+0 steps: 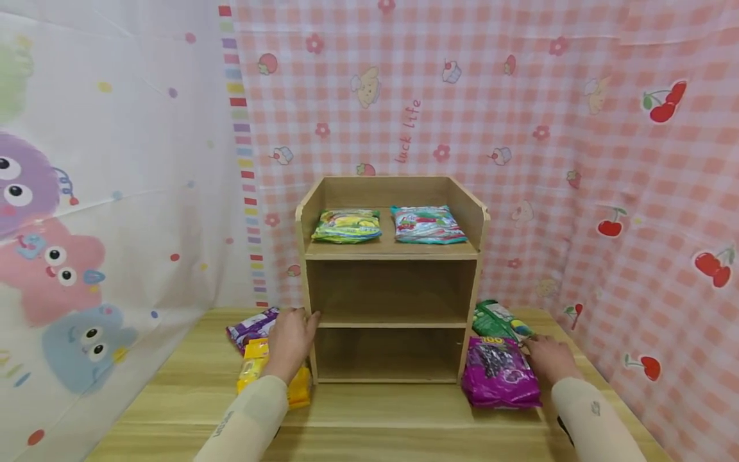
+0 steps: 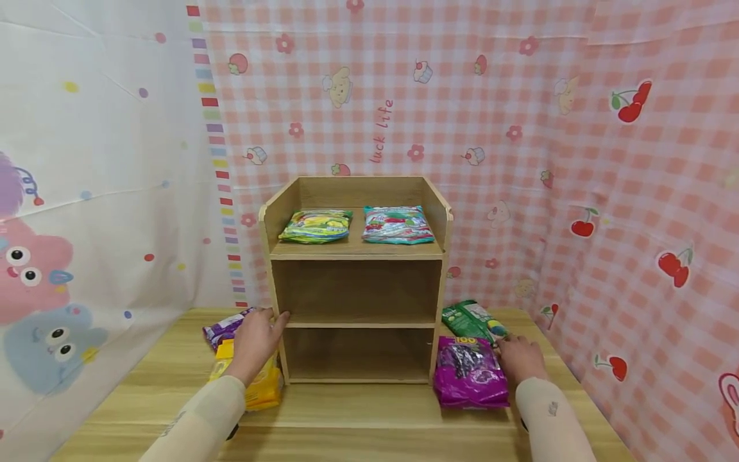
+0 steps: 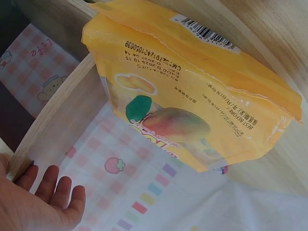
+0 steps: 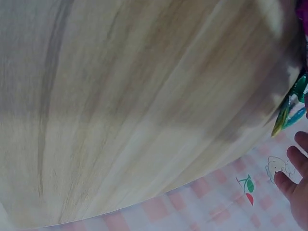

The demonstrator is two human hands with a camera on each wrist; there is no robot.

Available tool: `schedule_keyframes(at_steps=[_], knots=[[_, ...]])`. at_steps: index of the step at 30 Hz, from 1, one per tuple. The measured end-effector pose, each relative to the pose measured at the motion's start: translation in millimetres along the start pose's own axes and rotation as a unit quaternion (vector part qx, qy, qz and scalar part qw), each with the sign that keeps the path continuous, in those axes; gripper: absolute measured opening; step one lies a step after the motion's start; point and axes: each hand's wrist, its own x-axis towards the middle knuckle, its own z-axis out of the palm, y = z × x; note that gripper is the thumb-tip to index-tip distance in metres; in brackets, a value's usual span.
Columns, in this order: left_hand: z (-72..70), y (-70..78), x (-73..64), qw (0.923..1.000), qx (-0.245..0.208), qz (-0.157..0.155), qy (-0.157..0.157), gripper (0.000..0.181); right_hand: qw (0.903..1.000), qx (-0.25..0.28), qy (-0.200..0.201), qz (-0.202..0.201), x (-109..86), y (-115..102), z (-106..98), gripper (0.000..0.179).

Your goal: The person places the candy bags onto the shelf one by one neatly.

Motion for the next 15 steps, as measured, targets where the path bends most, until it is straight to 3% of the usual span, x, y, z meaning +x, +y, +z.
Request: schedule_keyframes(at_steps=[4, 10, 15], knots=[[1.3, 0.8, 0.2, 1.0, 0.002, 0.004, 0.004, 0.043, 0.9991, -0.01, -0.034, -0.023, -0.6, 2.7, 4.6, 0.031], [1.5, 1.7, 0.3, 1.0, 0.003, 0.008, 0.002, 0.044, 0.9966, -0.02, -0.024, -0.076, -2.9, 5.4, 6.0, 0.035], [1.3, -1.2, -0.8, 0.9999, 0.005, 0.008, 0.011, 0.046, 0.9959, 0.007, -0.045, -0.078, 1.1, 5.3, 8.0, 0.037]])
